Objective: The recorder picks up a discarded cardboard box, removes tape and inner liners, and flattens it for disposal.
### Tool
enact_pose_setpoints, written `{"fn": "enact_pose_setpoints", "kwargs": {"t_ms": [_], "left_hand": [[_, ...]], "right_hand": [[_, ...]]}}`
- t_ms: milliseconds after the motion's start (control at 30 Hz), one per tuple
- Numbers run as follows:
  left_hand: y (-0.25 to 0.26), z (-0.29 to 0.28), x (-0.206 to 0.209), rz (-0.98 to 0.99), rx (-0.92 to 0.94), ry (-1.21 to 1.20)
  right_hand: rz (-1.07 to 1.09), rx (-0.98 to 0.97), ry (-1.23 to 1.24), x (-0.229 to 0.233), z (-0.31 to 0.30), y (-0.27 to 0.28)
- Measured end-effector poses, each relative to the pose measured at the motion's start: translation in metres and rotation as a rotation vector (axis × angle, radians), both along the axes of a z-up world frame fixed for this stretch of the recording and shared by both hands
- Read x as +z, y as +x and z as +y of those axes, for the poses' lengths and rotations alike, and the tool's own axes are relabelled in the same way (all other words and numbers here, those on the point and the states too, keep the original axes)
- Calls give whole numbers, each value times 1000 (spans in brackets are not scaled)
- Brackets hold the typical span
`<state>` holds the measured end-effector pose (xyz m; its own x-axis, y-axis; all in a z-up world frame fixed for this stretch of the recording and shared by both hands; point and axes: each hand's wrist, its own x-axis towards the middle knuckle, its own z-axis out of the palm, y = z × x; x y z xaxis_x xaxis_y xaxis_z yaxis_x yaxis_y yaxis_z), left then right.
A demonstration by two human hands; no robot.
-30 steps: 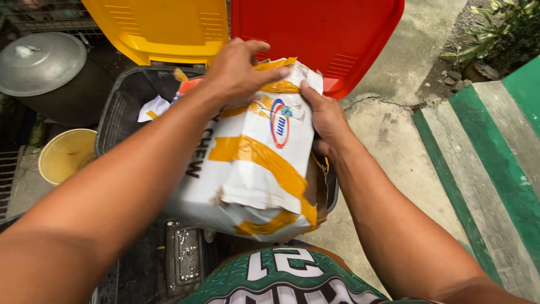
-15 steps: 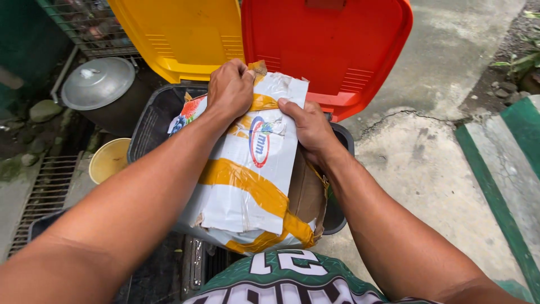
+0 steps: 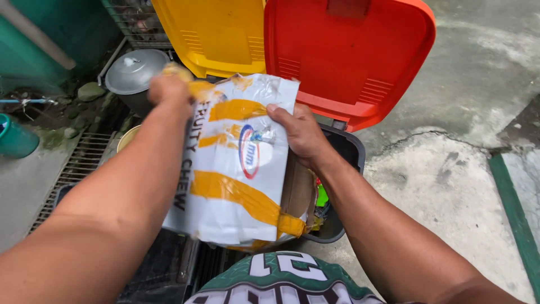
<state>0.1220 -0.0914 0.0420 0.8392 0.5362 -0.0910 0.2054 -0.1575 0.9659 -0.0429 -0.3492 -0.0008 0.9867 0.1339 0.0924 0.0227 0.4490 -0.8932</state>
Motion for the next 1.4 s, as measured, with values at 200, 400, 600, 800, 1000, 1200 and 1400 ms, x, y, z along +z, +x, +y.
{"fn": "enact_pose_setpoints", "kwargs": {"t_ms": [200, 400, 600, 800, 1000, 1200, 1400], "left_hand": [[17, 106, -21, -129, 184, -207], [-27, 66, -23, -267, -208, -75], [-91, 24, 10, -242, -373, 37], [-127, 17, 31, -134, -418, 124], [-156, -12, 52, -106, -430, 439], [-146, -24, 41, -148, -527, 742], [-157, -75, 17, 24, -667, 855]], "right_hand": [[142, -33, 79, -7, -26, -19], [18, 56, 88, -4, -13, -2], [41, 90, 21, 10, -13, -2], [69, 6, -54, 6, -9, -1], [-76, -9, -498, 20, -14, -6], [96, -195, -1160, 81, -27, -29], [-132, -419, -1138, 57, -44, -22]]}}
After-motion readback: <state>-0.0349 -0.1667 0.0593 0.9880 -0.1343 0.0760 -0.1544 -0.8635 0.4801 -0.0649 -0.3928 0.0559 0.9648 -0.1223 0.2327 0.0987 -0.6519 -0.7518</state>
